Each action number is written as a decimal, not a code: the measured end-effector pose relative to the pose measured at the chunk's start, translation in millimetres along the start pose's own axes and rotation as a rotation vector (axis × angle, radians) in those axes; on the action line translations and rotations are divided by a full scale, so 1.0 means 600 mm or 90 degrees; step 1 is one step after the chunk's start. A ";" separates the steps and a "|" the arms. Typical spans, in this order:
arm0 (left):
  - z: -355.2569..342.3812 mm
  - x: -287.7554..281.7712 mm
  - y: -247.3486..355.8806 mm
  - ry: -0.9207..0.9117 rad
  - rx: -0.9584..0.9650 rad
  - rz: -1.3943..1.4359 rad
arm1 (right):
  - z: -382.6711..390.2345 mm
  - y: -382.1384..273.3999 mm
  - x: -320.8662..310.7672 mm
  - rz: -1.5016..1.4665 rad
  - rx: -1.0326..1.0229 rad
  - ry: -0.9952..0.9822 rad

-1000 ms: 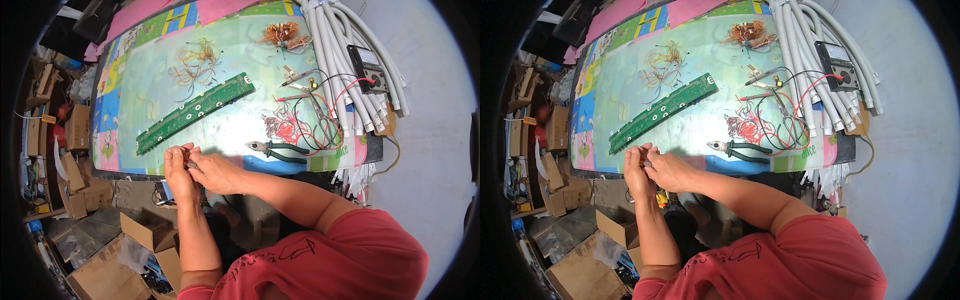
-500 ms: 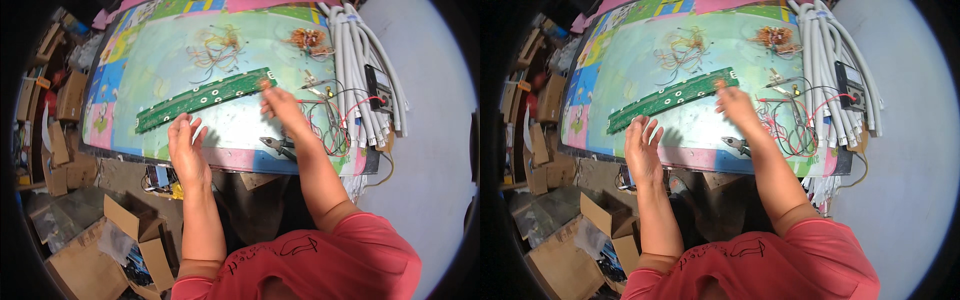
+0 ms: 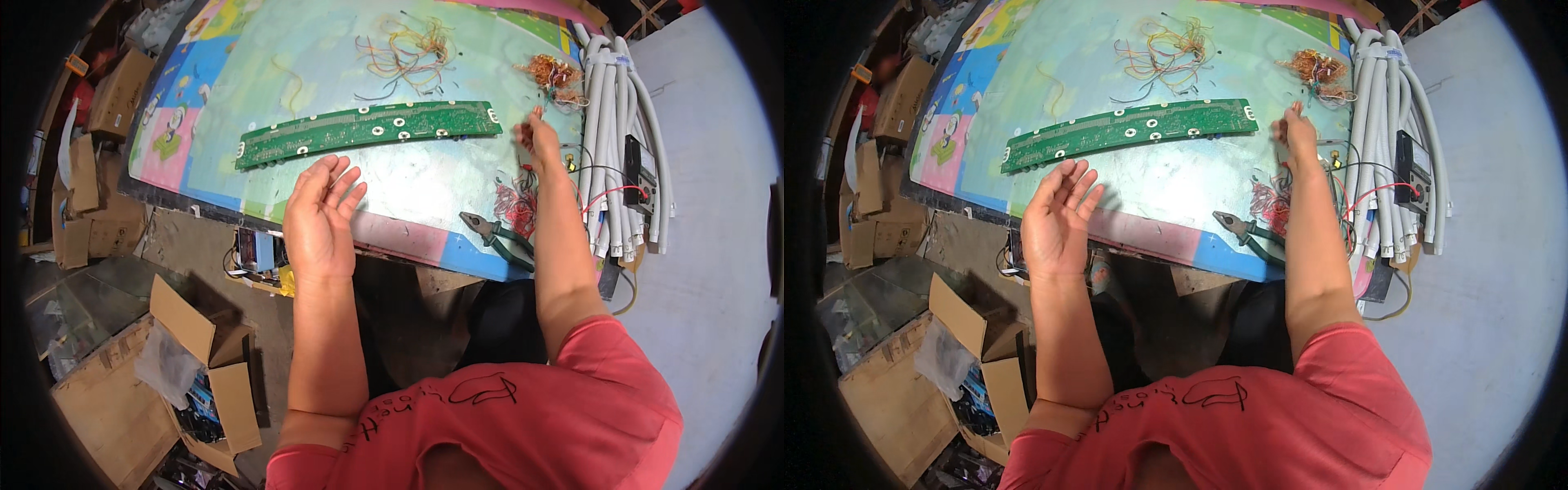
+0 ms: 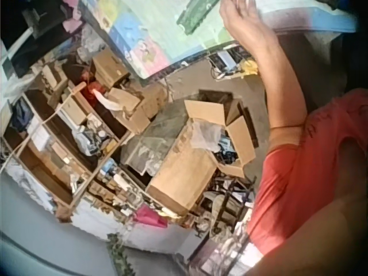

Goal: The person works at a cluttered table, handling a green circuit board and small copper wire coils. They pick up and inspect the board, manipulate the coils, and use scissors to cut a yellow wire. The person also briefly adjusts the camera and rubs their hands.

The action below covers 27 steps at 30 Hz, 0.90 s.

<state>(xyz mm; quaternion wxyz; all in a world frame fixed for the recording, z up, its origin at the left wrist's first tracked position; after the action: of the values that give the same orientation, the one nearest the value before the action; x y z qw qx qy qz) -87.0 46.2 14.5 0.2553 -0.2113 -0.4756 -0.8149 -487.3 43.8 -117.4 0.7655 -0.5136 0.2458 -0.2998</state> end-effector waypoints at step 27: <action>0.059 0.037 -0.048 -0.336 0.154 -0.700 | 0.153 0.020 0.245 0.706 -0.816 -0.253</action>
<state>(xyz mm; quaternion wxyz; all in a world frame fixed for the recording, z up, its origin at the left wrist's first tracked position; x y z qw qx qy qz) -118.7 84.6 24.4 -0.3059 -0.0995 -0.6510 -0.6876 -318.9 1.4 -106.4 0.3930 -0.6945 0.4438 0.4077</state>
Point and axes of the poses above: each hand's wrist, its own z-axis away from the middle knuckle, its own x-axis out of the palm, y = z × x, the point moved 1 cm from there along -z, towards the middle knuckle, and after that the axes turned 1 degree about -x, right-handed, at the moved point
